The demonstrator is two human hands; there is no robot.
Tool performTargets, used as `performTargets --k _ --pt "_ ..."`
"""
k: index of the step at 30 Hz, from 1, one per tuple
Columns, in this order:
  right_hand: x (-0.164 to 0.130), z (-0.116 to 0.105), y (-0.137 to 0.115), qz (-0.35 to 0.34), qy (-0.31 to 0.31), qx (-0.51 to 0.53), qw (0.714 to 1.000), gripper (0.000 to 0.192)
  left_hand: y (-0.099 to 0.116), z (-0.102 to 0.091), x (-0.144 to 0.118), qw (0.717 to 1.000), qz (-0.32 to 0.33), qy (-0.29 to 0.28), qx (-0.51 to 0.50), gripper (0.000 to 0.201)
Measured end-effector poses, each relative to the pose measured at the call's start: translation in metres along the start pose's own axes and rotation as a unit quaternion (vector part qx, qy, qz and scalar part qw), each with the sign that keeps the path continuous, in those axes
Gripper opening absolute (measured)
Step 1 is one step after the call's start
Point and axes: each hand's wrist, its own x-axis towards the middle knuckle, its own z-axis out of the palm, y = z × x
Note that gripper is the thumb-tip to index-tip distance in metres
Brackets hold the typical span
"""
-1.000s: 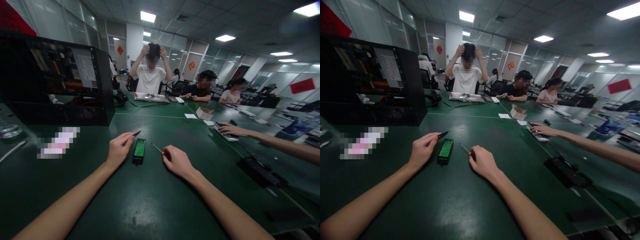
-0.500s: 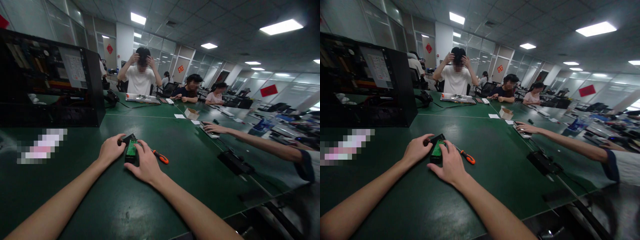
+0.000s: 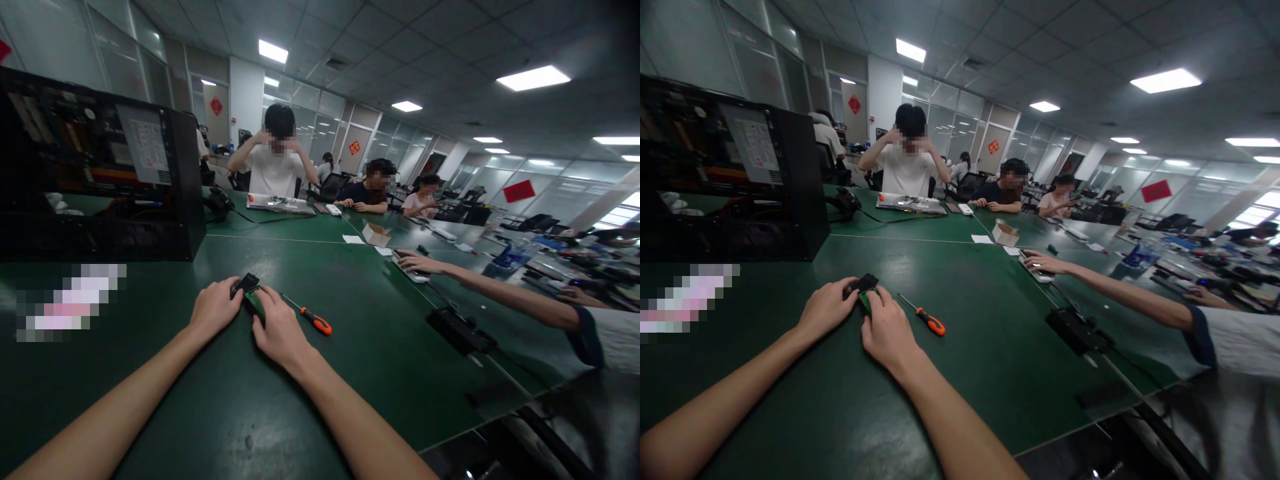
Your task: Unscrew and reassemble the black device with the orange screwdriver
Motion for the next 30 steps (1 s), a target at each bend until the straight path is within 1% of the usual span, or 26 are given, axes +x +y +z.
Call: performTargets --k 2,3,5,6,8,9,10,12,14,16,18,20,22,23,24,26,28,29,30 --pt "-0.002 -0.012 0.003 -0.022 0.035 0.036 0.998 0.052 -0.001 0.001 0.000 1.000 -0.006 0.005 -0.019 0.047" --pt "-0.003 -0.022 0.007 -0.027 0.057 0.047 0.997 0.051 -0.001 0.001 -0.001 1.000 -0.009 0.007 -0.028 0.047" --pt "-0.008 -0.051 0.022 -0.019 0.097 0.043 0.994 0.050 -0.001 0.002 -0.002 0.999 -0.012 0.009 -0.044 0.045" --pt "-0.012 -0.070 0.035 0.000 0.116 0.025 0.993 0.050 -0.001 0.003 -0.002 0.999 -0.013 0.009 -0.050 0.044" --pt "-0.021 -0.113 0.070 0.061 0.128 -0.035 0.989 0.048 0.000 0.004 -0.002 0.998 -0.014 0.011 -0.062 0.043" --pt "-0.026 -0.136 0.091 0.112 0.124 -0.082 0.983 0.047 0.000 0.004 -0.002 0.997 -0.014 0.015 -0.073 0.043" --pt "-0.031 -0.158 0.112 0.169 0.103 -0.138 0.970 0.048 0.001 0.004 -0.001 0.996 -0.014 0.023 -0.087 0.044" --pt "-0.041 -0.197 0.152 0.231 0.097 -0.177 0.952 0.050 0.002 0.004 0.002 0.992 -0.017 0.045 -0.120 0.047" --pt "-0.050 -0.225 0.184 0.267 0.081 -0.211 0.937 0.052 0.003 0.003 0.005 0.986 -0.027 0.075 -0.146 0.048" --pt "-0.057 -0.241 0.208 0.291 0.057 -0.242 0.924 0.053 0.003 0.003 0.007 0.977 -0.045 0.099 -0.186 0.047" --pt "-0.061 -0.247 0.224 0.316 0.031 -0.267 0.910 0.051 0.005 0.005 0.007 0.958 -0.065 0.117 -0.255 0.044" --pt "-0.064 -0.248 0.235 0.336 0.012 -0.285 0.898 0.049 0.008 0.010 0.005 0.931 -0.076 0.127 -0.333 0.041" --pt "-0.064 -0.244 0.238 0.345 0.007 -0.295 0.891 0.051 0.015 0.017 0.001 0.910 -0.074 0.127 -0.388 0.039" --pt "-0.063 -0.240 0.236 0.343 0.012 -0.298 0.891 0.053 0.020 0.020 -0.002 0.904 -0.070 0.120 -0.405 0.039" --pt "-0.061 -0.234 0.232 0.334 0.019 -0.301 0.893 0.054 0.025 0.023 -0.005 0.888 -0.070 0.108 -0.441 0.039" --pt "-0.053 -0.211 0.214 0.296 0.033 -0.302 0.906 0.056 0.037 0.026 -0.013 0.846 -0.093 0.086 -0.518 0.040" --pt "-0.044 -0.176 0.183 0.227 0.029 -0.273 0.934 0.058 0.051 0.025 -0.023 0.792 -0.125 0.051 -0.596 0.039" --pt "-0.039 -0.154 0.164 0.182 0.016 -0.240 0.953 0.060 0.057 0.023 -0.028 0.764 -0.133 0.017 -0.631 0.039" --pt "-0.036 -0.132 0.144 0.117 0.012 -0.143 0.983 0.062 0.064 0.022 -0.033 0.742 -0.137 -0.022 -0.656 0.038"
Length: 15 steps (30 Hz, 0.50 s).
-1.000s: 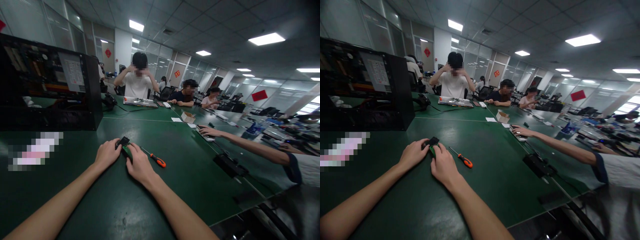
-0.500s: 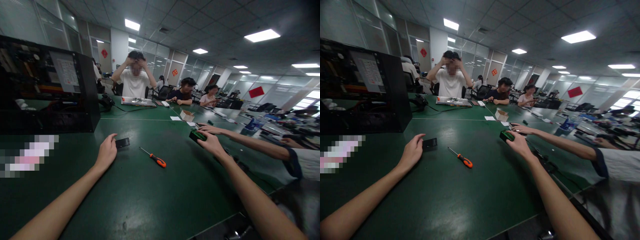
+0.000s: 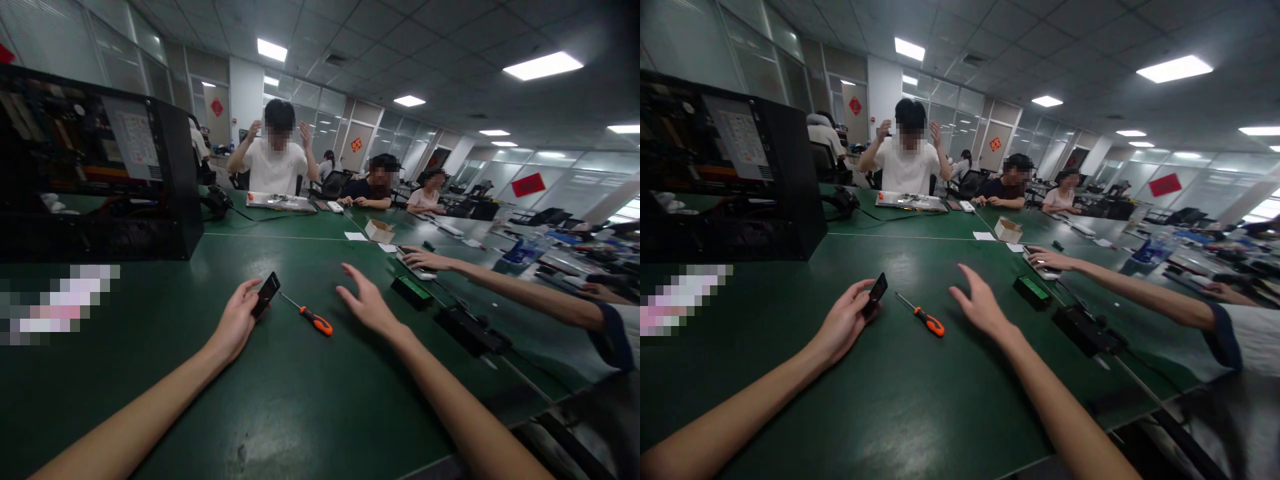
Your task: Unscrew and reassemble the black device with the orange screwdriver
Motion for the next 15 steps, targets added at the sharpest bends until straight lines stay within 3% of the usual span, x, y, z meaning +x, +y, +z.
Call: performTargets --k 3,6,11,15 --pt "-0.013 0.041 -0.072 -0.135 -0.040 0.213 0.967 0.066 0.000 0.013 -0.020 0.996 -0.037 -0.060 -0.052 0.037" --pt "-0.027 0.060 -0.114 -0.169 -0.055 0.279 0.944 0.061 -0.006 0.024 -0.035 0.992 -0.032 -0.093 -0.082 0.038" --pt "-0.038 0.053 -0.122 -0.210 0.004 0.267 0.940 0.065 -0.012 0.035 -0.049 0.989 -0.009 -0.115 -0.088 0.035" --pt "-0.047 0.039 -0.122 -0.208 0.023 0.231 0.950 0.061 -0.010 0.036 -0.050 0.992 0.041 -0.119 -0.008 0.028"
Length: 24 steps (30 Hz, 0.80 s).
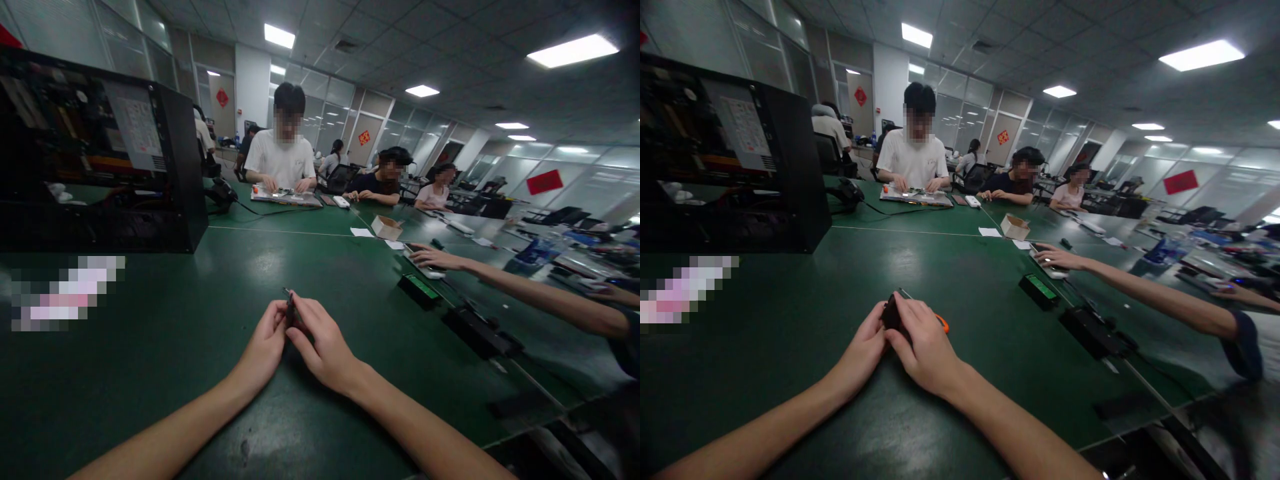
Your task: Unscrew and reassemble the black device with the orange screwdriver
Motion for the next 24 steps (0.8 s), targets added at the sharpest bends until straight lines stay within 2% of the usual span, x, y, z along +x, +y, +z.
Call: performTargets --k 4,6,8,10,12,14,15,18,21,24 --pt "-0.007 -0.019 -0.008 0.015 0.030 -0.002 0.999 0.051 -0.002 -0.001 -0.002 0.998 0.021 -0.020 0.064 0.019" --pt "-0.011 -0.040 0.001 0.016 0.061 -0.045 0.997 0.050 -0.003 -0.002 -0.004 0.995 0.030 -0.026 0.091 0.018" --pt "-0.015 -0.073 0.024 0.041 0.082 -0.147 0.985 0.051 -0.002 -0.001 -0.006 0.991 0.035 -0.033 0.125 0.019" --pt "-0.019 -0.112 0.058 0.107 0.084 -0.273 0.952 0.052 0.001 -0.001 -0.007 0.986 0.044 -0.042 0.156 0.018" --pt "-0.023 -0.152 0.095 0.200 0.071 -0.389 0.896 0.050 0.005 -0.001 -0.007 0.980 0.057 -0.050 0.184 0.017" --pt "-0.030 -0.184 0.126 0.291 0.023 -0.474 0.831 0.049 0.007 -0.001 -0.006 0.975 0.065 -0.055 0.203 0.017" --pt "-0.033 -0.196 0.137 0.311 0.016 -0.487 0.816 0.049 0.007 -0.001 -0.005 0.974 0.067 -0.058 0.208 0.017" --pt "-0.047 -0.212 0.157 0.338 0.017 -0.501 0.796 0.050 0.006 -0.001 -0.004 0.974 0.066 -0.062 0.210 0.017" --pt "-0.062 -0.212 0.166 0.356 0.023 -0.508 0.784 0.052 0.005 -0.002 -0.003 0.973 0.064 -0.064 0.211 0.016" --pt "-0.071 -0.210 0.175 0.353 0.020 -0.510 0.784 0.052 0.006 -0.005 -0.001 0.972 0.062 -0.063 0.217 0.015"
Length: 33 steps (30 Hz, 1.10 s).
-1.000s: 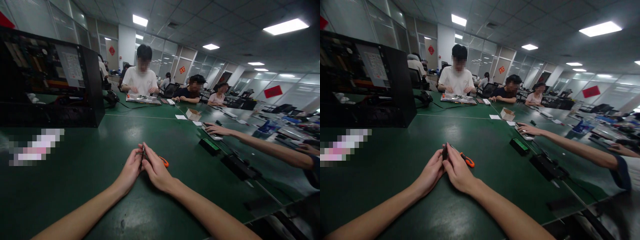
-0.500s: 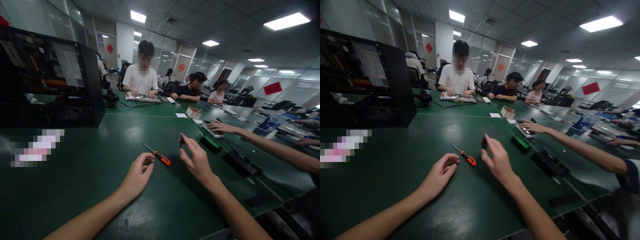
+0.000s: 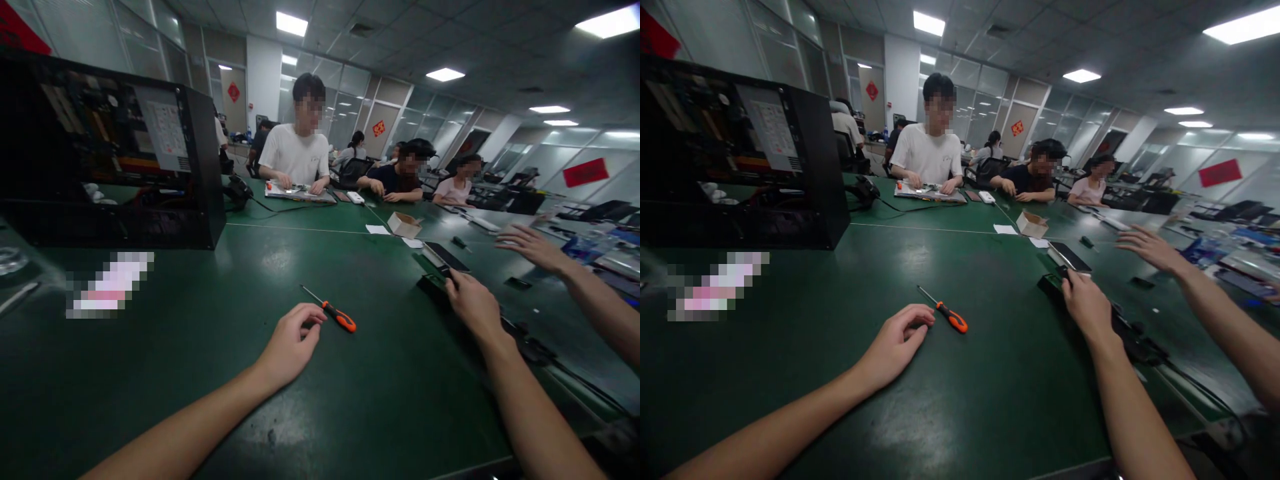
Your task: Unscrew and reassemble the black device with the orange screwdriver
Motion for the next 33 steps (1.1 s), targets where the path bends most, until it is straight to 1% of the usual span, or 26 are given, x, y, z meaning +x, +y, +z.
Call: performTargets --k 3,6,12,17,21,30,33 --pt "0.002 0.009 0.002 -0.018 -0.006 0.002 1.000 0.050 0.000 -0.005 0.002 1.000 0.005 0.002 0.015 0.016" --pt "0.003 0.012 0.001 -0.024 -0.015 0.003 1.000 0.049 -0.001 -0.011 0.005 1.000 0.012 0.008 0.028 0.017" --pt "-0.002 0.004 -0.007 -0.016 -0.025 -0.002 1.000 0.049 -0.006 -0.018 0.011 0.998 0.018 0.024 0.047 0.017" --pt "-0.007 -0.006 -0.011 -0.016 -0.030 -0.012 0.999 0.047 -0.006 -0.019 0.012 0.997 0.035 0.017 0.063 0.017" --pt "-0.008 -0.008 -0.015 -0.012 -0.026 -0.014 1.000 0.045 -0.005 -0.020 0.011 0.996 0.046 0.013 0.077 0.018" --pt "-0.006 -0.003 -0.018 0.010 -0.014 -0.007 1.000 0.044 -0.004 -0.020 0.011 0.995 0.046 0.004 0.083 0.018" --pt "-0.005 0.001 -0.016 0.004 -0.010 -0.002 1.000 0.043 -0.003 -0.020 0.011 0.996 0.044 0.002 0.083 0.018"
